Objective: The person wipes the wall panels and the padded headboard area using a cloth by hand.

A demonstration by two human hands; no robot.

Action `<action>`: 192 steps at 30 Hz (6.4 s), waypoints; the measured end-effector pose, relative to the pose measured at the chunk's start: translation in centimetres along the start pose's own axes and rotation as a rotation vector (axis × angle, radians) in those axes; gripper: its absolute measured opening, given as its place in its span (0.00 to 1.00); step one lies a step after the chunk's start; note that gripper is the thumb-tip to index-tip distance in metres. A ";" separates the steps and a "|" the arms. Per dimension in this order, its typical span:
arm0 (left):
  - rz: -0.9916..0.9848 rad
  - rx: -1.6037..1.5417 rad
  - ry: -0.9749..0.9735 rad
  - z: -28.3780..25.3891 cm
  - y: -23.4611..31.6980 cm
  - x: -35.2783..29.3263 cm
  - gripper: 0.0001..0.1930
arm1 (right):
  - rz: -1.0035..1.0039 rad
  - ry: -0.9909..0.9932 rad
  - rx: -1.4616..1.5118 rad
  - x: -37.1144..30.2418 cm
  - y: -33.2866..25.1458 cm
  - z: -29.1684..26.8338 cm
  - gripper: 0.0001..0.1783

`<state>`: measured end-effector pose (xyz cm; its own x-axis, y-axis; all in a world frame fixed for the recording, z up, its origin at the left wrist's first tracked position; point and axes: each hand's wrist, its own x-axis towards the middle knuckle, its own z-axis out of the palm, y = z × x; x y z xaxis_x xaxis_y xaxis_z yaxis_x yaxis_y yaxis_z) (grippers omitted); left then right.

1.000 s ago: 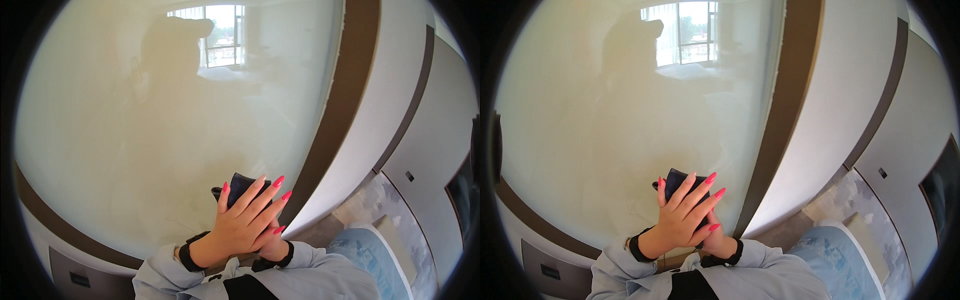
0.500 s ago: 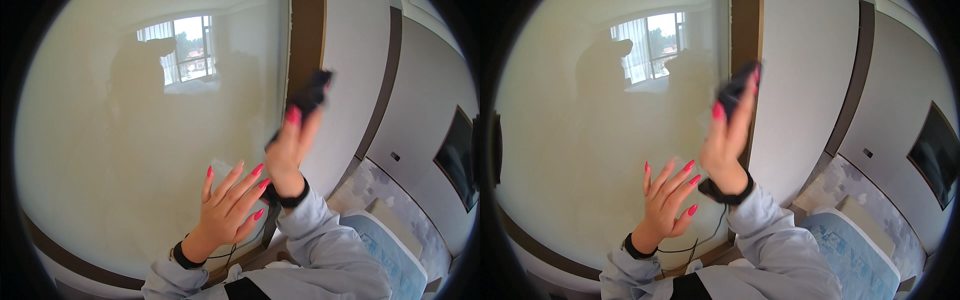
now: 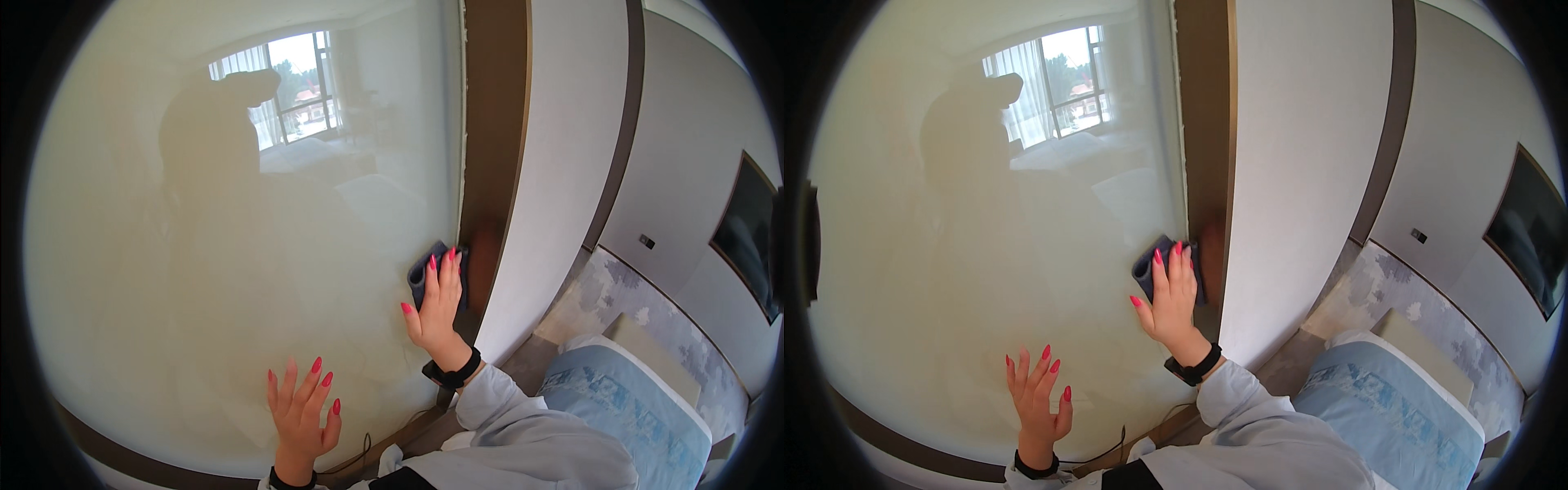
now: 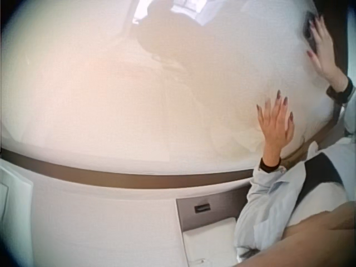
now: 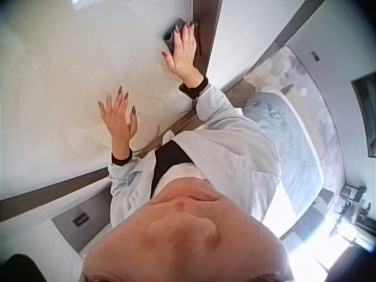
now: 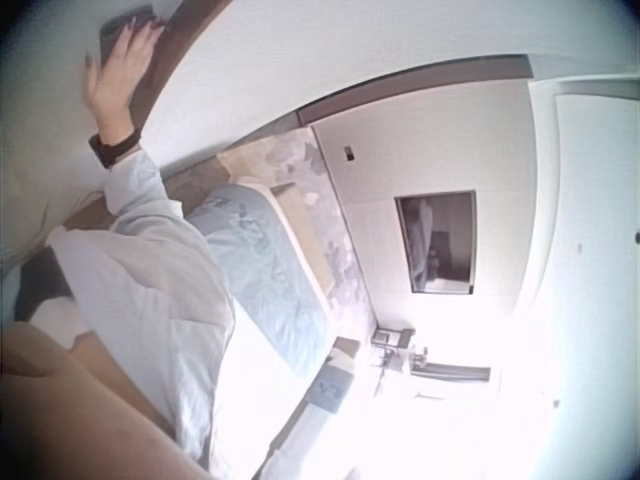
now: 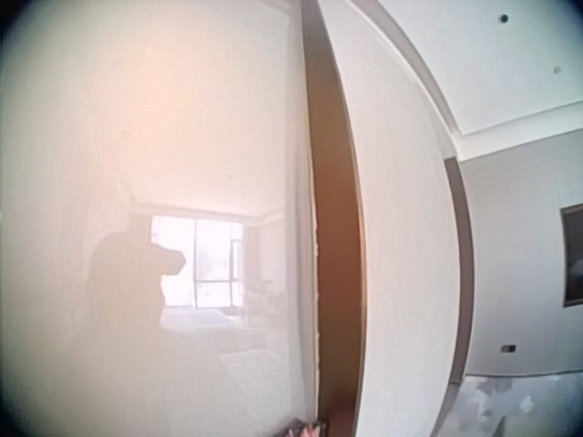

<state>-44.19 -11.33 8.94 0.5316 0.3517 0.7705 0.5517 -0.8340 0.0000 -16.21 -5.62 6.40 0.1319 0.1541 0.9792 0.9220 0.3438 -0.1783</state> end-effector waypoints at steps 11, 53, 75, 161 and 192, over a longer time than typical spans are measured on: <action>-0.058 0.060 0.136 0.3 -1.8 -4.3 0.25 | -0.090 0.125 -0.041 19.8 -0.9 0.7 0.39; -0.389 0.595 0.359 1.6 -7.3 -7.2 0.37 | -0.125 0.042 -0.061 11.2 0.3 0.9 0.38; -0.326 0.650 0.401 1.4 -8.0 -6.5 0.34 | -0.444 -0.268 0.245 3.7 -20.4 7.3 0.30; -0.452 0.577 0.373 -30.1 -17.3 -22.7 0.44 | -0.538 0.334 0.077 19.0 -49.0 14.3 0.33; -0.363 0.595 0.412 -26.0 -14.8 -19.1 0.37 | 0.709 0.296 -0.001 12.7 -8.9 5.1 0.34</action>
<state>-79.24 -16.75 10.82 0.0380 0.2751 0.9607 0.9556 -0.2912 0.0456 -24.59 -2.04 19.88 0.7838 0.0828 0.6155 0.5806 0.2540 -0.7735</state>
